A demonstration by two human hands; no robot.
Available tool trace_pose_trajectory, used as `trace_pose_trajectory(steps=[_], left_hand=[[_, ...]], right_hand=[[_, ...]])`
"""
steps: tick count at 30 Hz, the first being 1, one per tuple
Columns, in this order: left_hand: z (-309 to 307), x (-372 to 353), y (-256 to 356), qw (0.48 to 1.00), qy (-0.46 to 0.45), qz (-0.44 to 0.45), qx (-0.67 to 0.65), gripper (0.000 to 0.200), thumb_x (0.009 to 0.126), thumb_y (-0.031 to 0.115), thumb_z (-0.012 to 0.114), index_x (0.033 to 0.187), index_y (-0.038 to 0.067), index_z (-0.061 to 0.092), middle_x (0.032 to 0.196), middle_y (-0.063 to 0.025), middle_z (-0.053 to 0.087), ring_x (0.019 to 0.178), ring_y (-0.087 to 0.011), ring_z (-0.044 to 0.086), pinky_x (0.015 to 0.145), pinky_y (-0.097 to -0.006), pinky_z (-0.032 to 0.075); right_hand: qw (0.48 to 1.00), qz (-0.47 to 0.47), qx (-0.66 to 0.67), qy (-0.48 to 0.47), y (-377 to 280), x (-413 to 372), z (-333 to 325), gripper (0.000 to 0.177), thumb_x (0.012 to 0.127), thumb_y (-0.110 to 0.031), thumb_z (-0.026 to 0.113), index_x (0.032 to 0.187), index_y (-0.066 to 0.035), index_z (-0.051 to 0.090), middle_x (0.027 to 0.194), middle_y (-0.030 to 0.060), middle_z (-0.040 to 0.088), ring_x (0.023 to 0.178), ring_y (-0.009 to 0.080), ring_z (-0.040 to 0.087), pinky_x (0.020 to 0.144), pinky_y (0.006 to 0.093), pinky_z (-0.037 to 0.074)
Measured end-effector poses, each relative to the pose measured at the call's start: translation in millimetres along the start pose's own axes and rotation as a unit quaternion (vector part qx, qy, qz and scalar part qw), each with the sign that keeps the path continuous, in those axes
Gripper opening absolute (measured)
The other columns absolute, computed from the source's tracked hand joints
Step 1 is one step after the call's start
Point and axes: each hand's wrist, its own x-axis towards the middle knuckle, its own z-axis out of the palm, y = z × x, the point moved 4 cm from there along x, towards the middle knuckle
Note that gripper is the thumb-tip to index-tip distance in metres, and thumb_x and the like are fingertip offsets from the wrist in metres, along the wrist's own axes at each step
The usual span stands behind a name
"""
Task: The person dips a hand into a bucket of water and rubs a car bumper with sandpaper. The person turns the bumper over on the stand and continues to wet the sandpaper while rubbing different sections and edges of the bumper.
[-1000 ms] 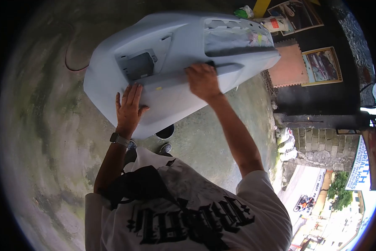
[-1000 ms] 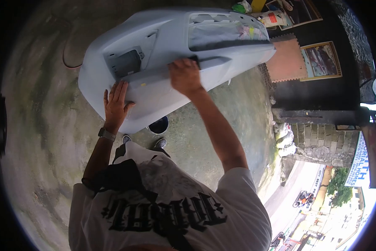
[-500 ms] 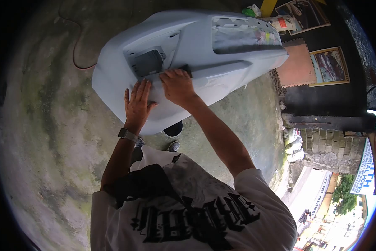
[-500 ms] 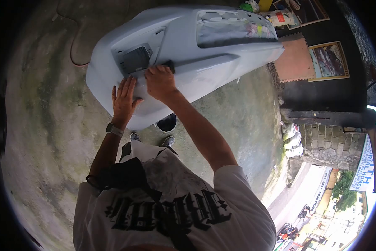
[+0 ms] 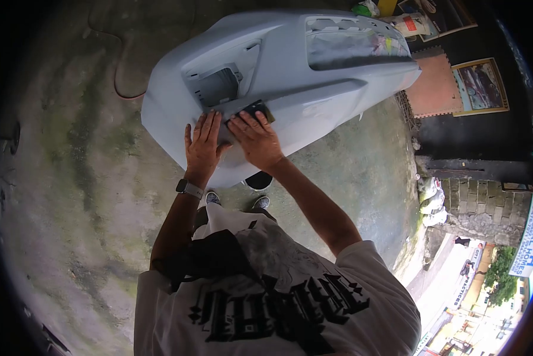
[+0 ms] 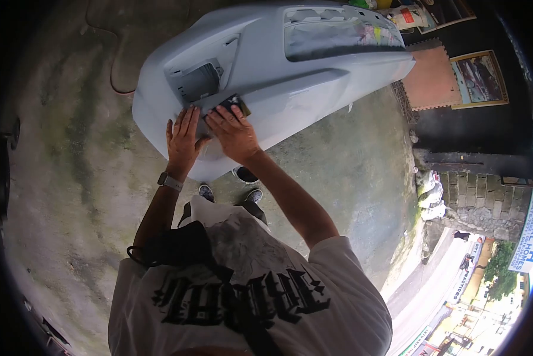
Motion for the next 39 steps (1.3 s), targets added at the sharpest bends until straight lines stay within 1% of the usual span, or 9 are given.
trace_pose_trajectory(steps=[3, 6, 10, 14, 17, 20, 26, 32, 39], left_hand=[[-1.0, -0.5, 0.0, 1.0, -0.005, -0.001, 0.004, 0.096, 0.079, 0.047, 0.075, 0.16, 0.019, 0.029, 0.16, 0.0008, 0.037, 0.147, -0.0231, 0.035, 0.12, -0.0562, 0.026], [-2.4, -1.4, -0.4, 1.0, -0.008, 0.001, 0.001, 0.096, 0.08, 0.045, 0.075, 0.16, 0.019, 0.029, 0.16, 0.0007, 0.037, 0.147, -0.023, 0.035, 0.12, -0.0564, 0.026], [-3.0, -0.3, 0.6, 1.0, -0.013, 0.001, 0.002, 0.094, 0.081, 0.047, 0.074, 0.16, 0.019, 0.03, 0.161, 0.0006, 0.037, 0.147, -0.0236, 0.035, 0.12, -0.0567, 0.026], [1.3, 1.4, -0.9, 1.0, -0.009, 0.021, 0.006, 0.093, 0.082, 0.051, 0.071, 0.159, 0.018, 0.031, 0.161, 0.0003, 0.036, 0.147, -0.0247, 0.036, 0.119, -0.0569, 0.026], [3.2, 1.1, -5.1, 0.999, -0.022, 0.02, 0.028, 0.094, 0.083, 0.056, 0.066, 0.159, 0.015, 0.03, 0.162, -0.0031, 0.036, 0.148, -0.0258, 0.034, 0.119, -0.0576, 0.026], [1.7, 1.5, -3.7, 0.999, -0.013, 0.023, 0.033, 0.089, 0.085, 0.057, 0.062, 0.159, 0.017, 0.031, 0.162, 0.0003, 0.036, 0.148, -0.0244, 0.035, 0.119, -0.0572, 0.026], [-5.6, 4.2, 1.2, 0.998, -0.035, 0.038, 0.043, 0.091, 0.086, 0.054, 0.066, 0.159, 0.013, 0.029, 0.162, -0.004, 0.036, 0.147, -0.0277, 0.036, 0.117, -0.0594, 0.029], [-8.5, 9.5, -6.5, 0.992, -0.075, 0.072, 0.072, 0.093, 0.088, 0.051, 0.068, 0.16, 0.011, 0.027, 0.162, -0.0094, 0.035, 0.147, -0.031, 0.035, 0.116, -0.0598, 0.029], [-14.8, 15.2, -14.8, 0.984, -0.12, 0.119, 0.055, 0.098, 0.088, 0.053, 0.069, 0.161, 0.007, 0.023, 0.164, -0.0138, 0.031, 0.149, -0.0329, 0.032, 0.118, -0.0564, 0.025]], right_hand=[[0.989, 0.024, -0.142, -0.044, 58.8, -23.4, -46.0, 0.058, 0.089, -0.015, 0.057, 0.147, -0.013, 0.053, 0.154, 0.0063, 0.049, 0.148, 0.026, 0.037, 0.124, 0.0548, 0.018], [0.984, 0.106, -0.136, 0.047, 113.8, -38.9, -91.0, 0.058, 0.089, -0.015, 0.06, 0.146, -0.011, 0.054, 0.154, 0.0077, 0.049, 0.148, 0.0284, 0.037, 0.123, 0.0569, 0.018], [0.981, 0.11, -0.161, 0.003, 63.1, -15.1, -41.2, 0.055, 0.087, -0.013, 0.059, 0.142, -0.009, 0.058, 0.149, 0.0097, 0.053, 0.147, 0.0313, 0.038, 0.124, 0.0543, 0.018], [0.999, 0.025, 0.012, 0.03, -12.9, 9.4, 12.6, 0.053, 0.086, -0.016, 0.057, 0.139, -0.011, 0.061, 0.148, 0.0054, 0.054, 0.145, 0.0246, 0.041, 0.124, 0.0552, 0.018], [0.999, -0.006, -0.048, 0.023, 8.3, 0.2, -2.1, 0.055, 0.087, -0.017, 0.055, 0.141, -0.014, 0.059, 0.148, 0.0033, 0.053, 0.144, 0.0227, 0.042, 0.125, 0.0535, 0.018], [0.975, 0.103, -0.183, -0.073, 87.0, -19.6, -73.0, 0.058, 0.091, -0.019, 0.056, 0.148, -0.016, 0.051, 0.152, 0.0049, 0.051, 0.146, 0.0248, 0.04, 0.125, 0.0514, 0.018], [0.921, 0.259, -0.033, 0.288, 156.7, -52.3, -76.5, 0.054, 0.097, -0.018, 0.056, 0.15, -0.016, 0.05, 0.158, 0.0095, 0.044, 0.15, 0.0335, 0.034, 0.123, 0.0579, 0.015], [0.952, 0.245, 0.017, 0.184, 50.0, -81.2, 8.9, 0.055, 0.094, -0.019, 0.057, 0.149, -0.014, 0.051, 0.156, 0.0129, 0.046, 0.149, 0.0342, 0.034, 0.122, 0.0596, 0.015], [0.795, 0.395, 0.11, 0.447, 176.0, -41.8, -79.7, 0.049, 0.101, -0.016, 0.053, 0.149, -0.008, 0.048, 0.156, 0.0193, 0.044, 0.146, 0.0397, 0.037, 0.122, 0.0519, 0.022]])
